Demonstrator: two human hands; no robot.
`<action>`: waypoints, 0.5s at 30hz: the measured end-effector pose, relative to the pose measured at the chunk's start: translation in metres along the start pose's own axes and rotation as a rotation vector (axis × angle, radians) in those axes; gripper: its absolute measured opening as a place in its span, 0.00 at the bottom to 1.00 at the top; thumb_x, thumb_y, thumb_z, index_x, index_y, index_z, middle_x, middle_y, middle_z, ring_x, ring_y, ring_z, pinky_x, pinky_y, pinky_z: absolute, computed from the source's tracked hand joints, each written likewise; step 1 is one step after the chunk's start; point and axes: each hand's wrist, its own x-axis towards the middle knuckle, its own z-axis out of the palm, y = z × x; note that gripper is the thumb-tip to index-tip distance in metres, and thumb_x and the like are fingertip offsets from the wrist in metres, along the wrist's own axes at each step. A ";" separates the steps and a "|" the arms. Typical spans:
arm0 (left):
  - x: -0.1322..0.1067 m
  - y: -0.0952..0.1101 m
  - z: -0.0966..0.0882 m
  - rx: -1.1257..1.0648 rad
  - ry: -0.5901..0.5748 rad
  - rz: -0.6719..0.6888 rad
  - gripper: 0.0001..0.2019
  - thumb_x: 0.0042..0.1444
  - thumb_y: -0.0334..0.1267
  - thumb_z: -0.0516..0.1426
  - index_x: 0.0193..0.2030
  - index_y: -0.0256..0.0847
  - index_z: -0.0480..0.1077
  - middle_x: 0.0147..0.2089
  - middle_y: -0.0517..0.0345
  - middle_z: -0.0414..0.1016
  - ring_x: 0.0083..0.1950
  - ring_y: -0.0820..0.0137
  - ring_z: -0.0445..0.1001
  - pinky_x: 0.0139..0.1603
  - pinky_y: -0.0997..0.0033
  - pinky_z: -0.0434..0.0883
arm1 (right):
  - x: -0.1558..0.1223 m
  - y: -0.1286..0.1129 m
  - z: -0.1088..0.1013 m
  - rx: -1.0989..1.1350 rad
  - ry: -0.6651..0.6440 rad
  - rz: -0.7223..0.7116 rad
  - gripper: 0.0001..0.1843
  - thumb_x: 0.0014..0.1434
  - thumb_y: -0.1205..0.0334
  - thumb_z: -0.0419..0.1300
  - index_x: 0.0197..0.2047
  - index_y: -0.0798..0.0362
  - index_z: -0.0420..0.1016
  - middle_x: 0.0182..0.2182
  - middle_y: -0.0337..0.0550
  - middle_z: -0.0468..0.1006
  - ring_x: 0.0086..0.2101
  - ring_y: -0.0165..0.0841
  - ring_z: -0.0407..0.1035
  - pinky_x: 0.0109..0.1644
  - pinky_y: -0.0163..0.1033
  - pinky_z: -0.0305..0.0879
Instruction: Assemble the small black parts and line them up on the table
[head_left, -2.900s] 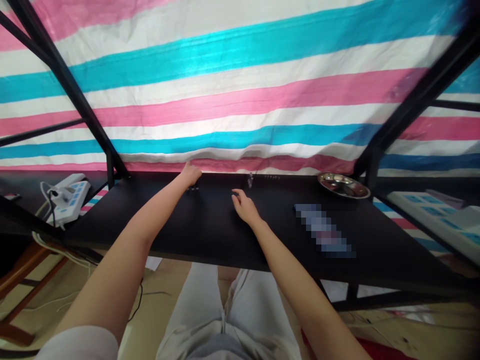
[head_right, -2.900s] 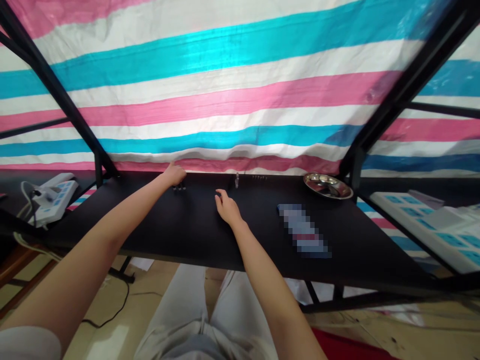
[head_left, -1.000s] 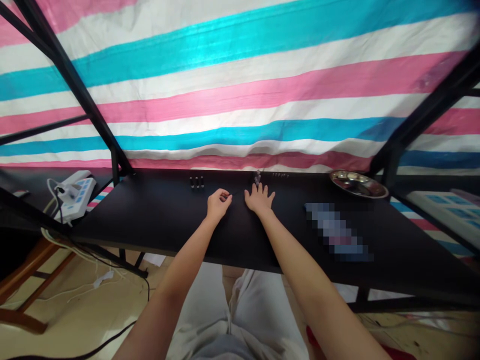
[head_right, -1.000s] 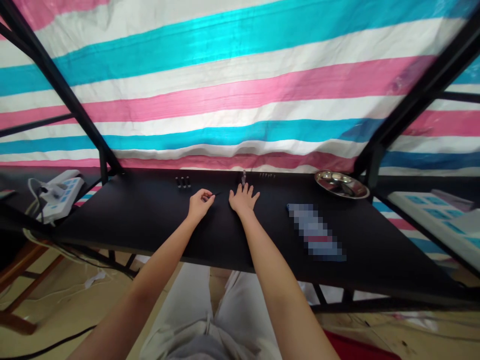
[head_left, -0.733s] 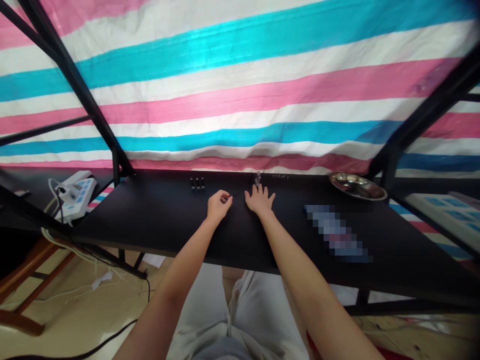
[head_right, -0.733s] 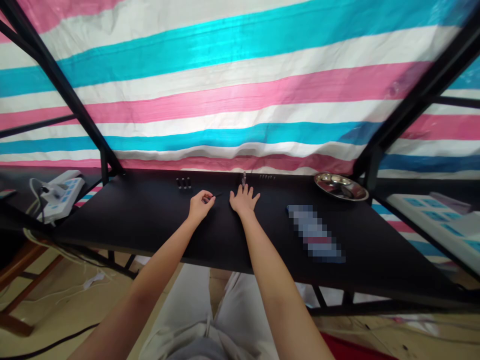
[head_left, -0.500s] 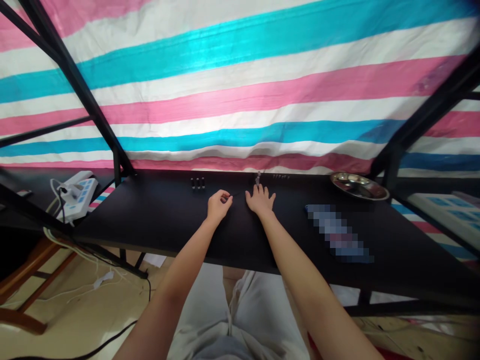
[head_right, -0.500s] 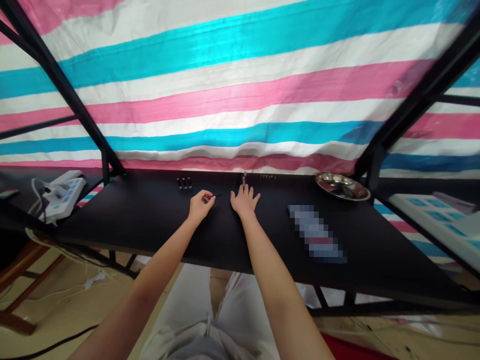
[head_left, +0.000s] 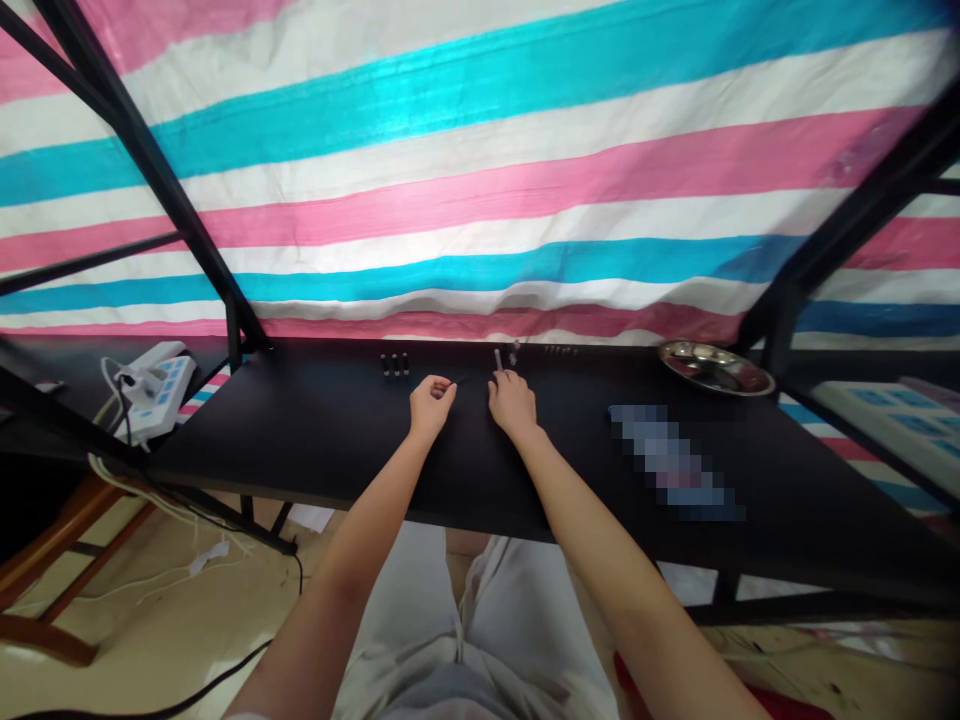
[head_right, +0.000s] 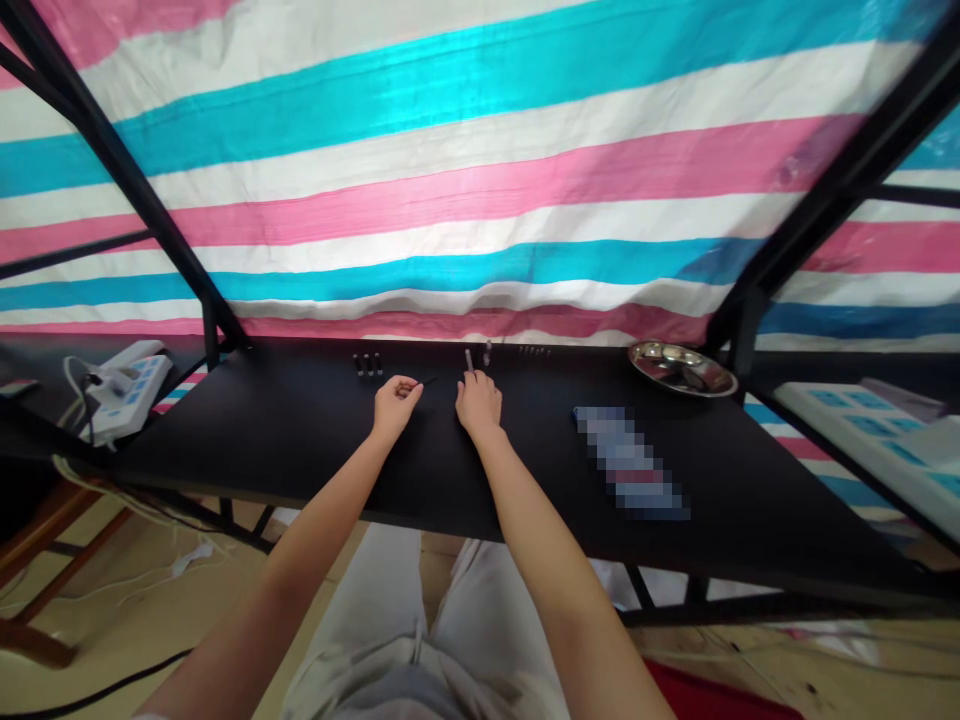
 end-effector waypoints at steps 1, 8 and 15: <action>0.001 -0.001 0.000 -0.018 0.012 -0.016 0.06 0.45 0.38 0.59 0.29 0.37 0.69 0.27 0.59 0.71 0.27 0.76 0.67 0.32 0.74 0.66 | 0.000 0.000 0.000 0.023 0.020 -0.011 0.18 0.61 0.62 0.44 0.51 0.57 0.67 0.49 0.56 0.67 0.47 0.42 0.62 0.48 0.47 0.60; 0.003 -0.008 0.000 -0.113 0.048 -0.067 0.08 0.44 0.39 0.60 0.29 0.36 0.68 0.26 0.59 0.71 0.27 0.75 0.68 0.32 0.74 0.67 | 0.007 0.006 0.006 0.309 0.275 -0.104 0.11 0.57 0.66 0.46 0.38 0.56 0.68 0.36 0.52 0.69 0.39 0.39 0.64 0.44 0.44 0.61; 0.003 -0.007 0.000 -0.118 0.033 -0.076 0.07 0.45 0.37 0.60 0.29 0.36 0.68 0.27 0.58 0.71 0.28 0.75 0.69 0.33 0.73 0.67 | 0.006 0.002 -0.004 0.636 0.347 -0.122 0.11 0.60 0.59 0.44 0.37 0.53 0.64 0.29 0.43 0.69 0.30 0.33 0.64 0.39 0.40 0.62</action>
